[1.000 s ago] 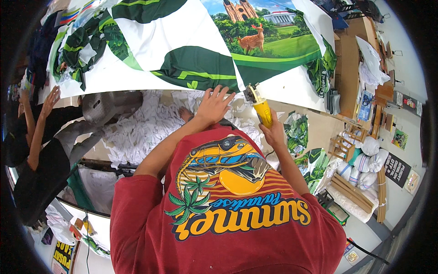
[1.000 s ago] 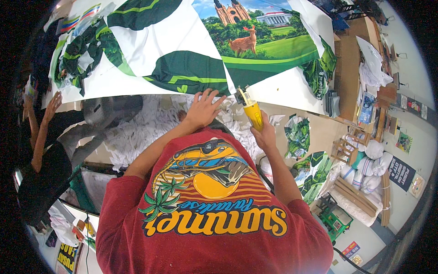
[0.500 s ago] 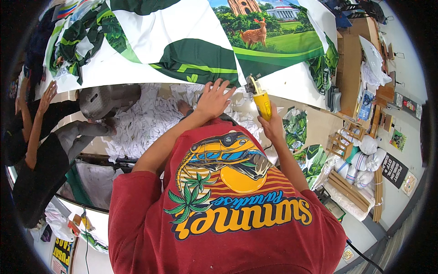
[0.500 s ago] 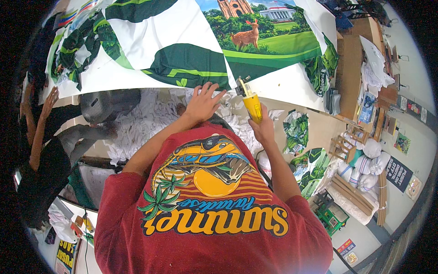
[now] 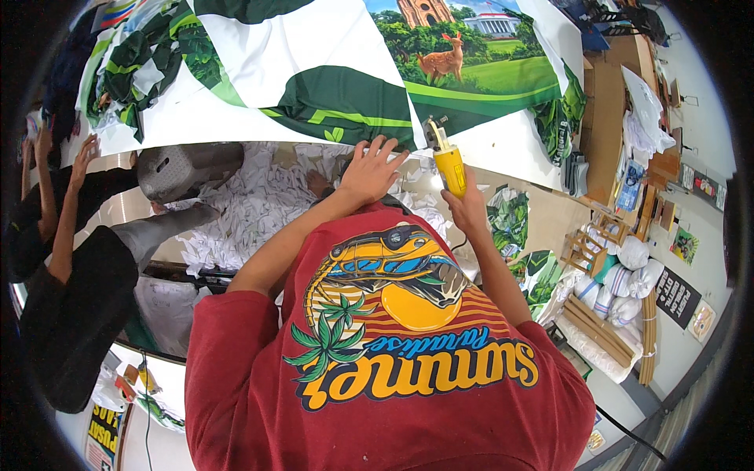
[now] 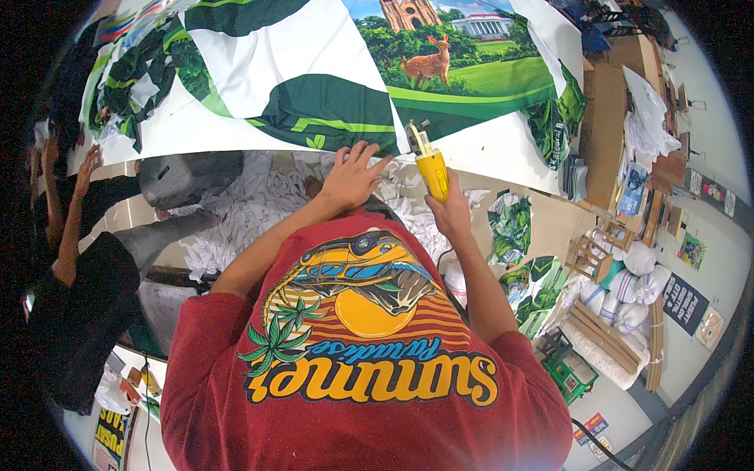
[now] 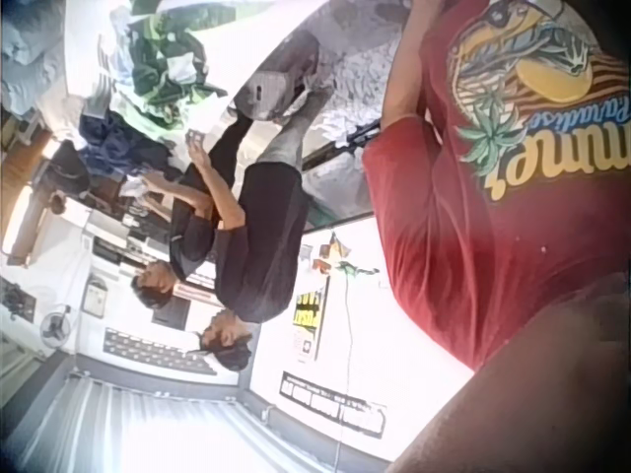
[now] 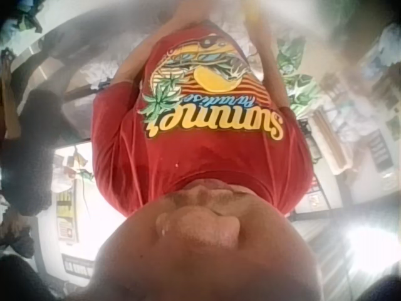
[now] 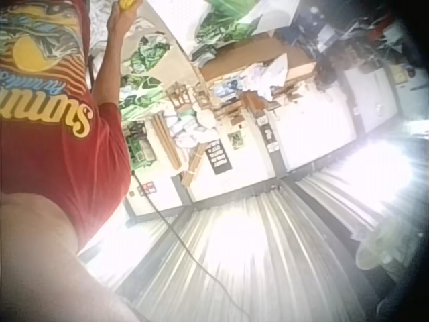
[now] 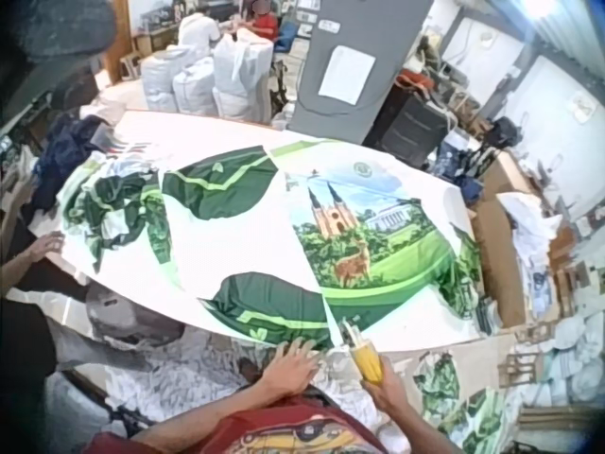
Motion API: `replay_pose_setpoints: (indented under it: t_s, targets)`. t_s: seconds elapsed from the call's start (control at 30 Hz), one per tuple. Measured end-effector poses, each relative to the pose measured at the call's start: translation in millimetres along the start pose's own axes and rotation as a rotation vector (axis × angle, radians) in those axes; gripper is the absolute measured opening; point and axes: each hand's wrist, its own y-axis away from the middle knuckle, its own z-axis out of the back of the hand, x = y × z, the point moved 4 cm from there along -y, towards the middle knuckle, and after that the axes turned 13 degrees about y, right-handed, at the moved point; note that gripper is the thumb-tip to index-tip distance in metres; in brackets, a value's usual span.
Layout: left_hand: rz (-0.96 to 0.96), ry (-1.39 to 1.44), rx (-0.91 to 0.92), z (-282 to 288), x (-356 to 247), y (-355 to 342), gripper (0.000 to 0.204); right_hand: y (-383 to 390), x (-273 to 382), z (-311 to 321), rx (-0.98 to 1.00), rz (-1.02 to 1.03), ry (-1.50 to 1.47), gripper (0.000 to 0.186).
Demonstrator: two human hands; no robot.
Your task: The person uses a yellow electric cutter to trim the edges of large printed fabric sheets on a white table. They hold the fabric steady with one hand while guiding the cutter along the printed outlines, then fold and set aside the trimmed pieces.
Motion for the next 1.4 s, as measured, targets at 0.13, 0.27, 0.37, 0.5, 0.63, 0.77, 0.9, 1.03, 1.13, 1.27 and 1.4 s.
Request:
replay_pose_setpoints:
  t_s: [0.13,0.27,0.37,0.5,0.63,0.77,0.9,1.03,1.13,1.27,1.4]
  targets:
    - [-0.028,0.011,-0.048,3,-1,-1,0.069,-15,9,0,-0.024,0.04,-0.017,0.089]
    - [-0.043,0.022,-0.061,5,0,0,0.069,-36,21,-1,-0.075,0.122,-0.02,0.082]
    - [-0.043,0.031,-0.044,6,1,0,0.069,-51,30,-3,-0.106,0.178,-0.015,0.082]
    - [-0.028,0.05,0.011,8,4,-2,0.066,-69,43,-3,-0.124,0.192,-0.001,0.079]
    - [-0.034,0.083,0.016,15,5,-6,0.062,-87,62,1,-0.131,0.197,-0.005,0.077]
    - [-0.013,0.144,0.051,21,9,-10,0.058,-105,82,7,-0.127,0.207,-0.018,0.076]
    - [0.005,0.2,0.099,27,15,-13,0.058,-126,101,14,-0.108,0.204,-0.015,0.075]
    - [-0.002,0.226,0.084,35,16,-20,0.058,-150,117,20,-0.052,0.163,-0.019,0.074]
    - [0.023,0.278,0.023,48,19,-31,0.058,-168,130,22,-0.079,0.214,0.006,0.074]
    - [0.164,0.253,-0.206,85,40,-52,0.063,-192,147,24,-0.123,0.28,0.045,0.074]
    - [0.363,0.03,-0.413,127,80,-68,0.083,-215,167,27,-0.104,0.277,0.039,0.073]
